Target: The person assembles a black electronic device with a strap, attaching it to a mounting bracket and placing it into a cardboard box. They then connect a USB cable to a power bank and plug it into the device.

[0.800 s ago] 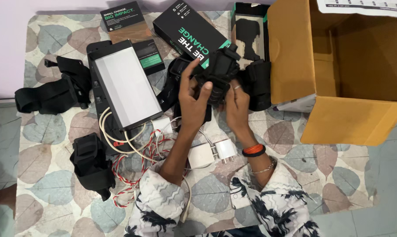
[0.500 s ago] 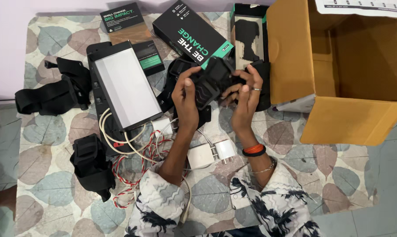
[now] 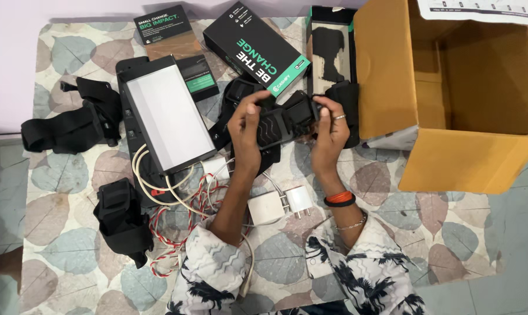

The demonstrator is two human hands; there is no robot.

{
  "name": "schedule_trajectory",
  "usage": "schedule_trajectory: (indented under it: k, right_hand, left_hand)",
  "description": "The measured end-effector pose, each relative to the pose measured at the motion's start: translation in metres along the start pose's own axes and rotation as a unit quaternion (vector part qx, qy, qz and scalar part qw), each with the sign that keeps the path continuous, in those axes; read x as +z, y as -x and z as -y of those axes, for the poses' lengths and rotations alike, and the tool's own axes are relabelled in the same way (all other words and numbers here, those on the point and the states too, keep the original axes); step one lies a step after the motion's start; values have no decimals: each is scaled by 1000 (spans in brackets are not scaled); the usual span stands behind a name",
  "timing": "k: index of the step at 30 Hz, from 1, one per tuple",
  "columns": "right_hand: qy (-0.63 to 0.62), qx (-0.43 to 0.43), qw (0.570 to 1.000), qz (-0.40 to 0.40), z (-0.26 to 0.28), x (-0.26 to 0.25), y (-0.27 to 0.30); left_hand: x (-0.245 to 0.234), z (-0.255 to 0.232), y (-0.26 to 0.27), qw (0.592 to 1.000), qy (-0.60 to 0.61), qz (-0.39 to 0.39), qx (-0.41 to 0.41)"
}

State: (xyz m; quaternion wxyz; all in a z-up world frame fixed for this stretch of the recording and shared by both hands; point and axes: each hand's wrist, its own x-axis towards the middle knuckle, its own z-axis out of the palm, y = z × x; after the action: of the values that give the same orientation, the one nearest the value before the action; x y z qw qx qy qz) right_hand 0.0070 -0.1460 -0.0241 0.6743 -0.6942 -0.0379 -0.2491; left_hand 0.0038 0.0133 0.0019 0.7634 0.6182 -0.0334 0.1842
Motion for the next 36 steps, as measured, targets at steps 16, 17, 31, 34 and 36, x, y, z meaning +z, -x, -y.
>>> schedule_trajectory:
  k: [16,17,31,34,36]
  right_hand:
    - [-29,17,999,2,-12,-3,-4]
    - [-26,19,999,6,-9,-3,-3]
    - [-177,102,972,119,42,15,-10]
    - [-205,81,964,149,53,13,-9]
    - [-193,87,963,167,63,9,-9]
  left_hand:
    - [-2,10,-1,1000,19,-17,16]
    - [-1,10,-1,1000,14,-17,20]
    - [15,-17,-3,998,-44,-28,29]
    - [24,-27,-2,999,-31,-41,12]
    - [30,-35,1,998,-45,-50,21]
